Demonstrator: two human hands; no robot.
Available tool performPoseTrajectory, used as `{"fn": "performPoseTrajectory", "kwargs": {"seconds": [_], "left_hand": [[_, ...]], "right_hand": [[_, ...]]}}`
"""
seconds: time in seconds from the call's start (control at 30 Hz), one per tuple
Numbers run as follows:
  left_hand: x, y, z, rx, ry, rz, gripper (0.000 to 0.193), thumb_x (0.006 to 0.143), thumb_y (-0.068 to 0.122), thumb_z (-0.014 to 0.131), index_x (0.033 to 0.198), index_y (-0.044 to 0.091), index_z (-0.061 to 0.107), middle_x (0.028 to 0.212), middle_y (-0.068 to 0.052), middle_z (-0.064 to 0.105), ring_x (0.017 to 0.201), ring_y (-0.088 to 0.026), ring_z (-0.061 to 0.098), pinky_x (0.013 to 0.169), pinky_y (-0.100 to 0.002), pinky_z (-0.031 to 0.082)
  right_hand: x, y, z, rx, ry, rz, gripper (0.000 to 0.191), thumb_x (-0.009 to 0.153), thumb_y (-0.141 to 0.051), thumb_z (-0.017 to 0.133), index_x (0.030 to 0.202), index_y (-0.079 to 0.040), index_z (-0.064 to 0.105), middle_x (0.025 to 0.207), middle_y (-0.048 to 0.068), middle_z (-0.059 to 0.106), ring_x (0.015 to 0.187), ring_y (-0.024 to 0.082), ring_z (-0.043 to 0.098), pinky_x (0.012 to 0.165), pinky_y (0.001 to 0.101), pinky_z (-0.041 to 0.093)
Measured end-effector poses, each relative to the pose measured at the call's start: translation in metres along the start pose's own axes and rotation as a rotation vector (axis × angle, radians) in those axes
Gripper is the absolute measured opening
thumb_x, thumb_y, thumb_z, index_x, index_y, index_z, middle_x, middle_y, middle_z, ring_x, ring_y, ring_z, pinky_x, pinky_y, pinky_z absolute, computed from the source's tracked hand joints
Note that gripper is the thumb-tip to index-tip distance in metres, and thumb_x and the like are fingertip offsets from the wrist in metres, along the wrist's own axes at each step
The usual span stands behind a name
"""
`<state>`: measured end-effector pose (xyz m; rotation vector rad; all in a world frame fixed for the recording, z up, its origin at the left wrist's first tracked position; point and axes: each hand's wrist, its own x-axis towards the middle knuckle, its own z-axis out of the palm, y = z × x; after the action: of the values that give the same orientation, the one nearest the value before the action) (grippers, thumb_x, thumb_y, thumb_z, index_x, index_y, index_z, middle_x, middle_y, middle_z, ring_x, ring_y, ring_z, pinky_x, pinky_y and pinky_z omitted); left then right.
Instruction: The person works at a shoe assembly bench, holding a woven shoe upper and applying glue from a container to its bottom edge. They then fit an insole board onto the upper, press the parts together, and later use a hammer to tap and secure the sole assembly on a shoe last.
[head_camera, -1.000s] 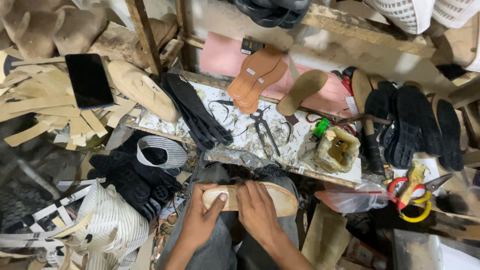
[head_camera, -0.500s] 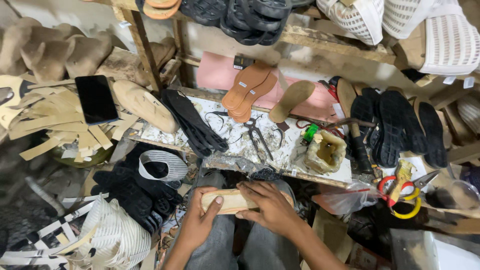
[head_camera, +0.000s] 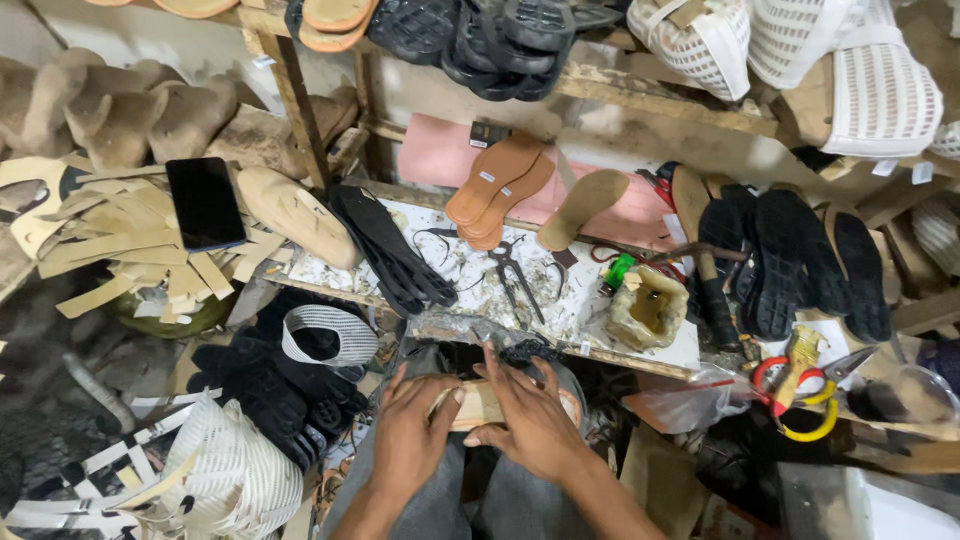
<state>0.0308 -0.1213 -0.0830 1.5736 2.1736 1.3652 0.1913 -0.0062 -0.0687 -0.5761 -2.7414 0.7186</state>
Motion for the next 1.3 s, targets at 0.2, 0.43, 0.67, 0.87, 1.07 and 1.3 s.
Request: {"fn": "performPoseTrajectory", "kwargs": {"seconds": [0.2, 0.43, 0.67, 0.87, 1.07, 1.3], "left_hand": [[-0.001, -0.001, -0.003, -0.06, 0.054, 0.022, 0.01, 0.088, 0.017, 0.072, 0.089, 0.008, 0.074, 0.098, -0.006, 0.079, 0.098, -0.027, 0.072, 0.093, -0.042, 0.047], [0.002, -0.006, -0.004, -0.043, 0.045, -0.004, 0.014, 0.087, 0.017, 0.073, 0.093, 0.006, 0.075, 0.099, -0.009, 0.077, 0.097, -0.027, 0.071, 0.089, -0.039, 0.049], [0.001, -0.009, -0.007, -0.007, 0.007, -0.027, 0.015, 0.089, 0.02, 0.072, 0.093, 0.005, 0.076, 0.099, -0.007, 0.078, 0.099, -0.026, 0.072, 0.091, -0.04, 0.047], [-0.001, -0.008, -0.004, -0.043, 0.057, -0.011, 0.015, 0.088, 0.02, 0.072, 0.093, 0.006, 0.075, 0.099, -0.006, 0.078, 0.1, -0.026, 0.072, 0.093, -0.04, 0.047], [-0.003, -0.007, -0.003, -0.053, 0.081, 0.049, 0.012, 0.089, 0.018, 0.072, 0.092, 0.007, 0.076, 0.1, -0.005, 0.079, 0.099, -0.026, 0.072, 0.093, -0.04, 0.048], [-0.002, -0.003, -0.002, -0.049, 0.063, 0.006, 0.012, 0.087, 0.018, 0.073, 0.091, 0.006, 0.076, 0.1, -0.007, 0.079, 0.098, -0.026, 0.072, 0.09, -0.039, 0.049]], "right_hand": [[0.001, 0.003, -0.005, 0.011, -0.049, 0.036, 0.119, 0.074, -0.054, 0.081, 0.159, -0.008, 0.011, 0.144, 0.016, 0.056, 0.134, 0.034, 0.048, 0.111, 0.0618, 0.018], [-0.004, 0.017, -0.017, -0.093, 0.106, -0.061, 0.058, 0.094, -0.036, 0.067, 0.147, -0.012, 0.058, 0.144, 0.01, 0.06, 0.132, 0.031, 0.054, 0.105, 0.057, 0.03], [-0.027, 0.183, -0.137, -0.403, 0.807, 0.512, 0.024, 0.107, -0.02, 0.06, 0.128, -0.009, 0.065, 0.115, 0.019, 0.066, 0.105, 0.043, 0.061, 0.093, 0.0512, 0.048], [-0.04, 0.237, -0.138, -0.335, 0.546, 0.625, 0.04, 0.097, -0.022, 0.063, 0.134, -0.008, 0.061, 0.115, 0.027, 0.059, 0.099, 0.05, 0.059, 0.084, 0.0558, 0.048], [-0.059, 0.195, -0.158, -0.323, 0.869, 0.456, 0.034, 0.111, -0.016, 0.059, 0.141, 0.0, 0.057, 0.112, 0.027, 0.06, 0.103, 0.044, 0.058, 0.092, 0.0504, 0.046], [-0.053, 0.176, -0.164, -0.11, 0.945, 0.192, 0.029, 0.117, -0.012, 0.057, 0.142, 0.002, 0.051, 0.119, 0.016, 0.06, 0.107, 0.035, 0.058, 0.096, 0.0444, 0.048]]}}
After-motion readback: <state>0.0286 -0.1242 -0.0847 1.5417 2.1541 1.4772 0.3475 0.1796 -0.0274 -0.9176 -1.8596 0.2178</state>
